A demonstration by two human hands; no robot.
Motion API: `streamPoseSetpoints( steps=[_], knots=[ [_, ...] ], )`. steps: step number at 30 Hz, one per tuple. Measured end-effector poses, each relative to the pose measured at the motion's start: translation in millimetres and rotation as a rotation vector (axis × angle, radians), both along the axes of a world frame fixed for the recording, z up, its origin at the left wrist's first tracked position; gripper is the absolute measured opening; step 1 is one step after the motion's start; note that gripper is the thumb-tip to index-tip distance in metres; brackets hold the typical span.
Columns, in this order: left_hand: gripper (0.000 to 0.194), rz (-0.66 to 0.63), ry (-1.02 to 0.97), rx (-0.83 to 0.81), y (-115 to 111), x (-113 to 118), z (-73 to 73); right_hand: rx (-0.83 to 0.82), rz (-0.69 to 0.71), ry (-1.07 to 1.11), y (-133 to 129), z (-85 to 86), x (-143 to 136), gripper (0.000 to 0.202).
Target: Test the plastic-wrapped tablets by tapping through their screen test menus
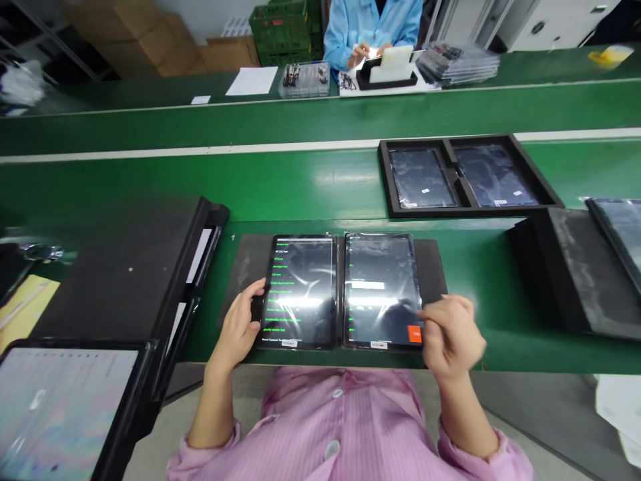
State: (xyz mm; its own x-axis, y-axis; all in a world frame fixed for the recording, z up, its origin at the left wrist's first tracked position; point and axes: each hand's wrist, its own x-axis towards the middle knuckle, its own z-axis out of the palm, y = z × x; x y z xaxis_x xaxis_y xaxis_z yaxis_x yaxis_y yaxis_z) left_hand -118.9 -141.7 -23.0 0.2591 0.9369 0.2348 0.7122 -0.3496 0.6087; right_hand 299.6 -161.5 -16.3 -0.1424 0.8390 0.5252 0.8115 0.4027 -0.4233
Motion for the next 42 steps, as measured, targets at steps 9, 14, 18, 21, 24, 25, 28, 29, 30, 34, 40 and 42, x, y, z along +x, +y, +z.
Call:
streamPoseSetpoints(
  steps=[9, 14, 18, 21, 24, 25, 28, 29, 30, 34, 40, 42],
  knots=[
    [0.087, 0.070, 0.174, -0.016, 4, 7, -3.4, -0.111, -0.024, -0.286, 26, 6.0, -52, 0.035],
    [0.080, 0.059, 0.232, -0.063, 1, 9, -2.9, -0.066, -0.076, -0.153, 17, 7.5, -30, 0.050],
    [0.075, 0.063, 0.128, -0.062, 15, 7, 5.6, -0.075, -0.125, -0.075, 22, 3.9, 5, 0.055],
    [0.061, 0.018, 0.057, 0.023, 45, 11, 26.4, -0.167, -0.007, -0.084, 51, -9.5, 36, 0.053],
    [0.042, -0.171, 0.098, 0.036, 89, 29, 52.2, -0.210, 0.088, -0.133, 102, -27.7, 53, 0.052],
    [0.037, -0.248, 0.117, 0.023, 104, 39, 58.8, -0.199, 0.095, -0.140, 120, -32.7, 53, 0.052],
    [0.023, -0.412, 0.169, 0.026, 142, 73, 66.9, -0.166, 0.139, -0.106, 164, -39.6, 41, 0.054],
    [0.019, -0.443, 0.190, 0.044, 150, 83, 66.1, -0.157, 0.160, -0.083, 172, -39.3, 35, 0.055],
    [0.017, -0.469, 0.213, 0.060, 155, 91, 64.1, -0.149, 0.177, -0.062, 178, -38.2, 30, 0.058],
    [0.021, -0.529, 0.281, 0.081, 157, 101, 54.1, -0.096, 0.168, -0.053, 176, -32.5, 17, 0.062],
    [0.029, -0.557, 0.197, 0.060, 152, 84, 54.2, -0.093, 0.293, 0.097, 169, -30.8, 22, 0.073],
    [0.031, -0.526, 0.195, 0.062, 154, 83, 54.4, -0.117, 0.269, 0.186, 171, -31.7, 24, 0.076]
  ],
)
